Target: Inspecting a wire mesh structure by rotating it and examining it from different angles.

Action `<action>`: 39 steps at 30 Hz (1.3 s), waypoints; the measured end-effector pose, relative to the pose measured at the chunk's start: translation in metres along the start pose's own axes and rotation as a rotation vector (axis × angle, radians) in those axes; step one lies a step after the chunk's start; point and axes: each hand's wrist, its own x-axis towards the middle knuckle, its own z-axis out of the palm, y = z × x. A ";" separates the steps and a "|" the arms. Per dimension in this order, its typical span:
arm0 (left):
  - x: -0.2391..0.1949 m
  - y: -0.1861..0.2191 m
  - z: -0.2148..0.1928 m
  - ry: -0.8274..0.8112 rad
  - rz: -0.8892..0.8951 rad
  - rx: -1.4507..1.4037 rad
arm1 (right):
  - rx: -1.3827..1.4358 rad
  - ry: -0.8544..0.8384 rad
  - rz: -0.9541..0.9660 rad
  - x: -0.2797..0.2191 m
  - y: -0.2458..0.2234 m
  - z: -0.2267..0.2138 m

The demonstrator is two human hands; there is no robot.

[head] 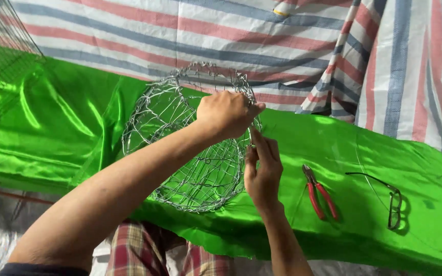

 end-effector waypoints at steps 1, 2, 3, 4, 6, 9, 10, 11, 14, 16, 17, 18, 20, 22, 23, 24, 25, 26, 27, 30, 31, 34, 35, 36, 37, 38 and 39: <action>0.000 -0.001 0.001 0.000 -0.025 -0.001 | 0.000 -0.041 -0.034 0.002 0.001 -0.002; 0.001 -0.002 0.002 -0.002 -0.046 0.001 | -0.003 -0.077 -0.066 0.004 0.001 -0.003; 0.009 -0.009 0.010 -0.010 -0.049 -0.006 | -0.006 -0.086 -0.060 0.004 0.008 -0.003; 0.015 -0.015 0.019 0.000 -0.050 -0.016 | -0.016 -0.110 -0.086 0.003 0.014 -0.002; 0.024 -0.022 0.035 0.010 -0.059 -0.028 | -0.020 -0.141 -0.112 -0.001 0.023 -0.005; 0.029 -0.021 0.037 -0.012 -0.056 0.008 | 0.008 -0.188 -0.032 0.004 0.035 -0.015; 0.025 -0.018 0.032 -0.013 -0.013 -0.024 | 0.078 -0.221 0.065 0.009 0.042 -0.022; 0.020 -0.014 0.028 -0.014 0.030 -0.056 | 0.148 -0.255 0.162 0.013 0.049 -0.030; 0.030 -0.014 0.019 -0.011 0.055 0.008 | 0.432 -0.380 0.254 0.029 0.108 -0.018; 0.037 -0.016 0.007 0.014 0.045 0.043 | 0.421 -0.466 0.320 0.041 0.099 -0.018; 0.040 -0.018 0.000 0.043 0.031 0.075 | 0.411 -0.557 0.382 0.048 0.093 -0.017; 0.037 -0.016 -0.009 0.048 0.031 0.080 | 0.413 -0.554 0.377 0.050 0.085 -0.022; 0.031 -0.014 -0.024 0.041 0.126 0.075 | 0.367 -0.540 0.434 0.051 0.067 -0.033; 0.011 -0.008 -0.037 0.014 0.172 0.092 | 0.343 -0.533 0.443 0.046 0.047 -0.042; 0.001 -0.005 -0.043 -0.010 0.220 0.109 | 0.318 -0.527 0.448 0.044 0.037 -0.047; 0.000 -0.011 -0.042 -0.009 0.222 0.106 | 0.314 -0.526 0.449 0.036 0.038 -0.051; -0.002 -0.017 -0.042 -0.056 0.258 0.168 | 0.309 -0.489 0.459 0.028 0.039 -0.055; -0.003 -0.024 -0.042 -0.100 0.293 0.232 | 0.306 -0.451 0.466 0.022 0.040 -0.057; -0.004 -0.029 -0.038 -0.098 0.295 0.231 | 0.303 -0.451 0.464 0.027 0.046 -0.057; -0.016 -0.035 -0.036 -0.184 0.361 0.295 | 0.270 -0.286 0.340 0.051 0.055 -0.050; -0.025 -0.031 -0.043 -0.196 0.360 0.322 | 0.258 -0.309 0.257 0.066 0.054 -0.044; -0.045 -0.028 -0.050 -0.147 0.372 0.277 | 0.218 -0.406 0.134 0.108 0.045 -0.027; -0.050 -0.029 -0.052 -0.086 0.383 0.211 | 0.192 -0.477 0.091 0.124 0.041 -0.019; -0.042 -0.042 -0.048 -0.085 0.376 0.212 | 0.198 -0.481 0.089 0.132 0.031 -0.013; -0.034 -0.056 -0.043 0.128 0.349 0.177 | 0.217 -0.605 0.140 0.140 0.022 -0.006; -0.026 -0.069 -0.038 0.338 0.320 0.138 | 0.234 -0.731 0.193 0.148 0.013 0.000; -0.018 -0.082 -0.036 0.338 0.315 0.137 | 0.236 -0.736 0.193 0.150 0.014 0.004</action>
